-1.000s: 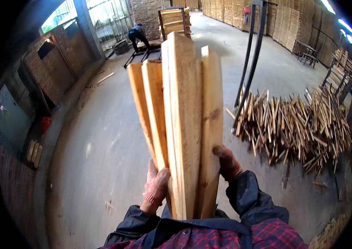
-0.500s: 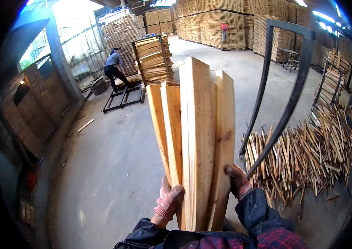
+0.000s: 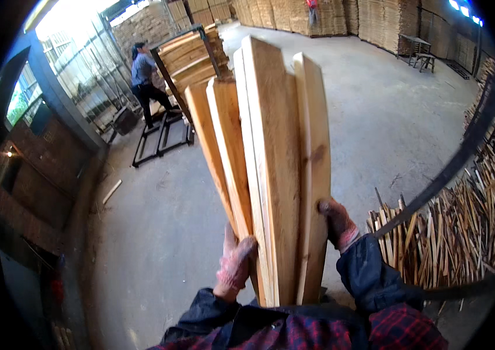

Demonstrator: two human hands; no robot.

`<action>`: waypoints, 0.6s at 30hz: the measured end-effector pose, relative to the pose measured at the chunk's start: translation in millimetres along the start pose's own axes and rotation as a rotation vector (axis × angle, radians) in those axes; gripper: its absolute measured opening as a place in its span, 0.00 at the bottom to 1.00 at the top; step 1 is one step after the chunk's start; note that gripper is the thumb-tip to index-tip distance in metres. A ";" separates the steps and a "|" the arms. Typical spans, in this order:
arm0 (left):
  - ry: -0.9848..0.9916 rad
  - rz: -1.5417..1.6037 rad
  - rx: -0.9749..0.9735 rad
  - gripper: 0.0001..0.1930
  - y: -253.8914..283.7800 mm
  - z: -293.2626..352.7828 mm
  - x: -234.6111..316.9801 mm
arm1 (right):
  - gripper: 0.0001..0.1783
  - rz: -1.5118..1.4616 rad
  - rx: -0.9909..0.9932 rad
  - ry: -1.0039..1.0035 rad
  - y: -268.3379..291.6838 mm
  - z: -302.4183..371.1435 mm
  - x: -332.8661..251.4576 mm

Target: The person gathers cut wooden planks from the floor and a conveyor area, aligns them into neat bundles, and stacks them onto a growing pile. The person repeats this process, moving between the floor and the conveyor to collect more planks and add them to the stack.

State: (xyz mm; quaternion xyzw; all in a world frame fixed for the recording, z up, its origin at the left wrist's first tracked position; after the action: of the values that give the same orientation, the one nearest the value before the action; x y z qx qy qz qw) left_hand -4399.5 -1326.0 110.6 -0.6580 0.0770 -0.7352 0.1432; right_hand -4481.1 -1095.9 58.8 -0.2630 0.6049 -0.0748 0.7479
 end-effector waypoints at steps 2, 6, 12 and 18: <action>-0.049 0.004 -0.053 0.37 3.1 -66.1 -8.7 | 0.49 -0.035 0.037 0.035 19.8 -53.2 2.4; 0.012 -0.033 -0.133 0.41 -34.7 -186.3 4.9 | 0.47 0.033 0.206 0.169 64.6 -125.7 -40.6; 0.041 -0.136 -0.150 0.46 -61.0 -383.6 9.8 | 0.48 -0.037 0.262 0.203 124.3 -307.2 -95.0; 0.026 0.000 -0.141 0.41 -89.6 -539.4 24.3 | 0.46 -0.121 0.146 0.058 156.9 -465.4 -142.4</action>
State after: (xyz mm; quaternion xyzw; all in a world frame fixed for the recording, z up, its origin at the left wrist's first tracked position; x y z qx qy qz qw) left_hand -4945.3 -1289.3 94.8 -0.6568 0.1304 -0.7366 0.0953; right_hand -4989.5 -1042.2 45.7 -0.2416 0.6022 -0.1709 0.7414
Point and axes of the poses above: each hand's wrist, its own z-axis away from the middle knuckle, its own y-axis out of the back of the hand, x = y × z, the point moved 3 cm from there along -z, towards the middle knuckle, and after that the axes turned 1 degree about z, right-handed, at the moved point
